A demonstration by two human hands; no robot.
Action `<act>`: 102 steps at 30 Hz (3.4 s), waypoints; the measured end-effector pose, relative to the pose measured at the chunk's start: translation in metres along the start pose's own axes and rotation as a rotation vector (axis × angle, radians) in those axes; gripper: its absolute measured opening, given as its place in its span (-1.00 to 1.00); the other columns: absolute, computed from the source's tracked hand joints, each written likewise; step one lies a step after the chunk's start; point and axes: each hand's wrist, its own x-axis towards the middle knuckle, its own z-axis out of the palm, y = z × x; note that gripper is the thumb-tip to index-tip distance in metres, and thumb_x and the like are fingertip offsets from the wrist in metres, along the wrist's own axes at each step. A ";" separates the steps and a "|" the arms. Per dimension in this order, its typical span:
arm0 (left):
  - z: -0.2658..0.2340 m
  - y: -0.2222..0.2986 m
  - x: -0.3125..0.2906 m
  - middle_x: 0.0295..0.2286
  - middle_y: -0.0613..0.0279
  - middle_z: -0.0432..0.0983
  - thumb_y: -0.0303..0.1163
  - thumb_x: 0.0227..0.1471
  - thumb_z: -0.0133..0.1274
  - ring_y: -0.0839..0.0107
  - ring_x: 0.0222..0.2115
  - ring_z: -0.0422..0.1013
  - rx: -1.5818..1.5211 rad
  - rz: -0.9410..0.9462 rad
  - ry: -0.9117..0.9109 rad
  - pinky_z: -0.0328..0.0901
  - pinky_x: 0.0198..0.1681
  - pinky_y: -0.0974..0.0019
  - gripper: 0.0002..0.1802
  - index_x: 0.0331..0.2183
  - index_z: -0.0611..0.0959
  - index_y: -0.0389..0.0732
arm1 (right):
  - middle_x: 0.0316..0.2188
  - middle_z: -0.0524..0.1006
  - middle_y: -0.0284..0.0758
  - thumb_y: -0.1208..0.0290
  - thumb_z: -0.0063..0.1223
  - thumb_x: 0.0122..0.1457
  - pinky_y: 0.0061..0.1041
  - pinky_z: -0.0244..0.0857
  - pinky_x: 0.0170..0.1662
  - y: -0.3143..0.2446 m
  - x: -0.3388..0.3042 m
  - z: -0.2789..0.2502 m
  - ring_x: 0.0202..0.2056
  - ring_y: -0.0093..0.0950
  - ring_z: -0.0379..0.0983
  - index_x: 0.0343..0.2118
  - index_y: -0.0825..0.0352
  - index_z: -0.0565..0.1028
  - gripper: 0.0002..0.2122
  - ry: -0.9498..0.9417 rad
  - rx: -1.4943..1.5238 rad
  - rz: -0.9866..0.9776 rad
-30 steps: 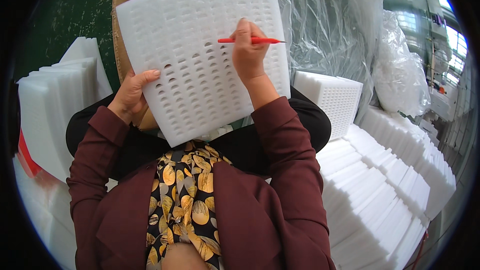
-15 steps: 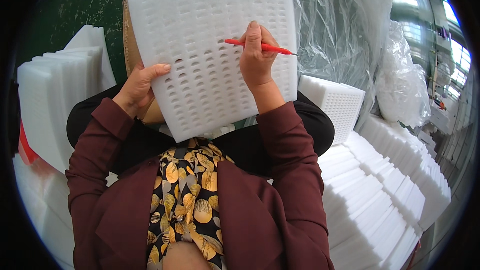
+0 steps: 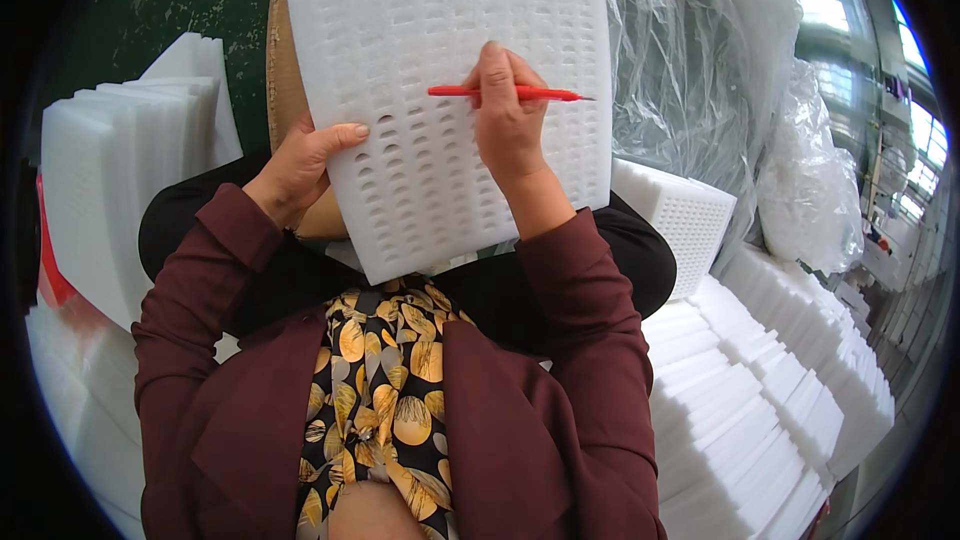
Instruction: The recorder is poking out small foam pieces from pre-cut holes in a foam packaging insert using a pen.
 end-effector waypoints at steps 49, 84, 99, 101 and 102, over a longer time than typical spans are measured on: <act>0.013 0.010 -0.007 -0.19 0.02 0.44 -0.46 -0.11 0.07 0.27 -0.25 0.41 -0.055 -0.089 0.036 0.27 -0.09 0.27 -0.50 -0.06 0.39 -0.34 | -0.72 0.28 -0.46 0.34 -0.21 0.22 -0.72 0.00 -0.49 0.002 0.025 -0.041 -0.63 -0.67 0.08 -0.73 0.28 0.33 -0.65 0.290 0.080 0.012; 0.004 0.000 -0.006 -0.27 0.08 0.49 -0.58 -0.06 0.03 0.40 -0.35 0.46 0.139 0.126 -0.061 0.40 -0.26 0.39 -0.63 -0.13 0.44 -0.29 | -0.73 0.29 -0.44 0.52 -0.18 0.16 -0.64 0.07 -0.40 -0.001 0.001 0.024 -0.64 -0.58 0.08 -0.74 0.29 0.26 -0.70 -0.168 -0.478 -0.449; 0.001 0.005 -0.006 -0.28 0.12 0.49 -0.55 -0.06 0.01 0.43 -0.35 0.43 0.147 0.071 -0.012 0.37 -0.30 0.43 -0.64 -0.13 0.45 -0.27 | -0.73 0.27 -0.43 0.50 -0.22 0.18 -0.62 0.06 -0.43 -0.006 -0.016 0.044 -0.65 -0.56 0.08 -0.69 0.30 0.28 -0.73 -0.084 -0.052 -0.113; 0.002 0.002 -0.005 -0.28 0.12 0.49 -0.55 -0.07 0.02 0.43 -0.35 0.43 0.163 0.104 -0.029 0.37 -0.31 0.44 -0.63 -0.13 0.45 -0.27 | -0.72 0.28 -0.45 0.50 -0.17 0.15 -0.60 0.07 -0.34 -0.002 -0.019 0.049 -0.67 -0.51 0.07 -0.68 0.29 0.30 -0.76 -0.094 -0.140 -0.204; 0.002 -0.001 -0.005 -0.28 0.12 0.49 -0.54 -0.07 0.03 0.44 -0.35 0.43 0.181 0.133 -0.041 0.36 -0.32 0.45 -0.63 -0.13 0.46 -0.27 | -0.72 0.28 -0.45 0.50 -0.17 0.15 -0.60 0.07 -0.34 0.000 -0.018 0.055 -0.67 -0.51 0.07 -0.68 0.29 0.30 -0.76 -0.082 -0.147 -0.209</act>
